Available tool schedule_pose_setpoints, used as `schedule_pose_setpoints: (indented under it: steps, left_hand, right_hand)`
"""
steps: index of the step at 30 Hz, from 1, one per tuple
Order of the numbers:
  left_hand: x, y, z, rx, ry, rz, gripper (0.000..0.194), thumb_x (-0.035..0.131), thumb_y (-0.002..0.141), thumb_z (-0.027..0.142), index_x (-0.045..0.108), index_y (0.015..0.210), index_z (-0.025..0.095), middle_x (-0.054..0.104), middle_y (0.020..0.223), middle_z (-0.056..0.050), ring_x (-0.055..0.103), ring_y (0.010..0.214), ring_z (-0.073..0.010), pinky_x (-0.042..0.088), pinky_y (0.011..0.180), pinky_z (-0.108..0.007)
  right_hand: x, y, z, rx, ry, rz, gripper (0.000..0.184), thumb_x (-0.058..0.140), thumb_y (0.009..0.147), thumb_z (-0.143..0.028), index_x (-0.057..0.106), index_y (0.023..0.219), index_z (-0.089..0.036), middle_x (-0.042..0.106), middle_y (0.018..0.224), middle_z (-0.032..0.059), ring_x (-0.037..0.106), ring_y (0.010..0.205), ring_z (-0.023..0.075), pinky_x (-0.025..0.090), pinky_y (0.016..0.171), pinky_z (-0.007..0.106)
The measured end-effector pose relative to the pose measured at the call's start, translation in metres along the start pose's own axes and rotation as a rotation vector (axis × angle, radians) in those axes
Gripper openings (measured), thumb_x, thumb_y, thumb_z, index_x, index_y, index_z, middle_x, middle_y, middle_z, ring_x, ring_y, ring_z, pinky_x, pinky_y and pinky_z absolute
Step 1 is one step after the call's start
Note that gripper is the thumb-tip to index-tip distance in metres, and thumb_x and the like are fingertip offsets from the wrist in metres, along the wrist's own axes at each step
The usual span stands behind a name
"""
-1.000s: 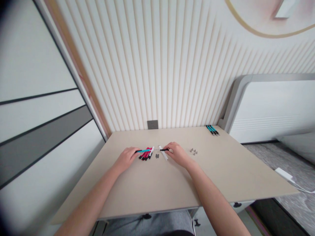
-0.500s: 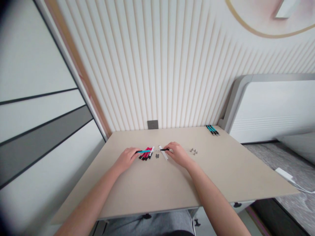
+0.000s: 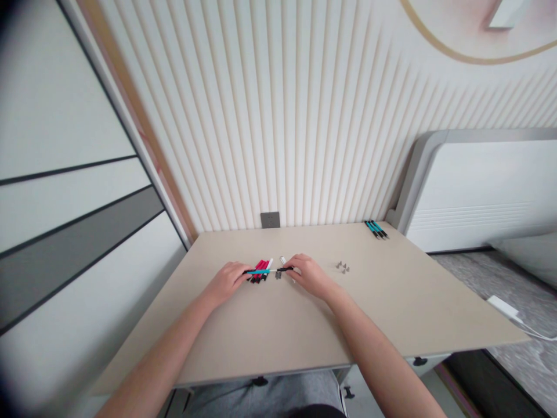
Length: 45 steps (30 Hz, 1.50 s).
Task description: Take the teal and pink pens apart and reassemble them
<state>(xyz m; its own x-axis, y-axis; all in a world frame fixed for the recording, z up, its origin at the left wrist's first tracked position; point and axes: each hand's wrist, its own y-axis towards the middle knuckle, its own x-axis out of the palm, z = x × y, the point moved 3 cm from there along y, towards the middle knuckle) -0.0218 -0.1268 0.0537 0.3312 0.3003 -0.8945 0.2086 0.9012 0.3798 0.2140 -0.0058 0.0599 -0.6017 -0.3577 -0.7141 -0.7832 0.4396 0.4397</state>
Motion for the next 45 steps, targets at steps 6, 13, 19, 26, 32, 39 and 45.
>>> schedule_pose_setpoints:
  steps: [6, 13, 19, 26, 32, 39, 45]
  left_hand:
    - [0.002, 0.002, 0.007, 0.053, 0.016, -0.005, 0.021, 0.047, 0.098, 0.031, 0.060, 0.110, 0.021, 0.069, 0.101, -0.005, 0.062, 0.091, -0.0188, 0.041, 0.084, -0.033]
    - [0.004, 0.002, 0.008, 0.105, -0.014, 0.047, 0.022, 0.046, 0.098, 0.033, 0.061, 0.110, 0.020, 0.070, 0.097, -0.005, 0.062, 0.090, -0.0183, 0.042, 0.082, -0.033]
    - [0.003, 0.002, 0.009, 0.107, -0.012, 0.065, 0.022, 0.048, 0.097, 0.033, 0.062, 0.108, 0.020, 0.069, 0.093, -0.004, 0.061, 0.086, -0.0178, 0.043, 0.080, -0.032]
    - [0.004, 0.001, 0.007, 0.100, -0.036, 0.070, 0.020, 0.049, 0.097, 0.032, 0.062, 0.107, 0.021, 0.070, 0.095, -0.004, 0.061, 0.087, -0.0174, 0.042, 0.081, -0.032]
    - [0.005, 0.001, 0.007, 0.108, -0.032, 0.094, 0.022, 0.049, 0.097, 0.033, 0.063, 0.107, 0.021, 0.069, 0.093, -0.004, 0.060, 0.087, -0.0177, 0.043, 0.081, -0.032]
    - [0.001, 0.001, 0.007, 0.102, 0.024, 0.133, 0.020, 0.049, 0.097, 0.032, 0.063, 0.106, 0.020, 0.069, 0.091, -0.004, 0.060, 0.084, -0.0179, 0.043, 0.079, -0.033]
    - [0.000, 0.001, 0.009, 0.133, 0.039, 0.135, 0.020, 0.049, 0.097, 0.031, 0.062, 0.107, 0.020, 0.070, 0.095, -0.005, 0.060, 0.085, -0.0182, 0.043, 0.079, -0.033]
  right_hand:
    - [0.006, 0.002, -0.013, -0.036, 0.020, -0.031, 0.017, 0.057, 0.090, -0.021, 0.069, 0.101, -0.023, 0.067, 0.095, 0.0048, 0.062, 0.090, 0.0187, 0.047, 0.084, 0.031]
    - [0.008, 0.003, -0.018, 0.000, 0.116, -0.010, 0.017, 0.056, 0.090, -0.022, 0.070, 0.100, -0.021, 0.067, 0.093, 0.0055, 0.062, 0.084, 0.0172, 0.048, 0.078, 0.029]
    - [0.012, 0.002, -0.008, 0.078, 0.196, 0.074, 0.019, 0.060, 0.087, -0.026, 0.069, 0.103, -0.021, 0.070, 0.093, 0.0059, 0.062, 0.081, 0.0175, 0.049, 0.073, 0.029]
    - [0.014, 0.000, -0.004, 0.102, 0.221, 0.130, 0.025, 0.066, 0.083, -0.029, 0.068, 0.106, -0.021, 0.071, 0.096, 0.0069, 0.064, 0.086, 0.0192, 0.049, 0.079, 0.033]
    - [0.017, 0.000, -0.009, 0.188, 0.239, 0.046, 0.027, 0.050, 0.093, -0.039, 0.068, 0.101, -0.020, 0.069, 0.074, 0.0019, 0.060, 0.065, 0.0143, 0.044, 0.063, 0.025]
    - [0.023, 0.003, -0.009, 0.213, 0.219, 0.027, 0.031, 0.051, 0.091, -0.039, 0.061, 0.112, -0.019, 0.066, 0.074, 0.0004, 0.056, 0.064, 0.0133, 0.042, 0.062, 0.024]
    - [0.025, 0.001, -0.005, 0.280, 0.188, -0.046, 0.035, 0.045, 0.094, -0.040, 0.066, 0.077, -0.017, 0.066, 0.064, 0.0013, 0.056, 0.057, 0.0132, 0.040, 0.059, 0.024]
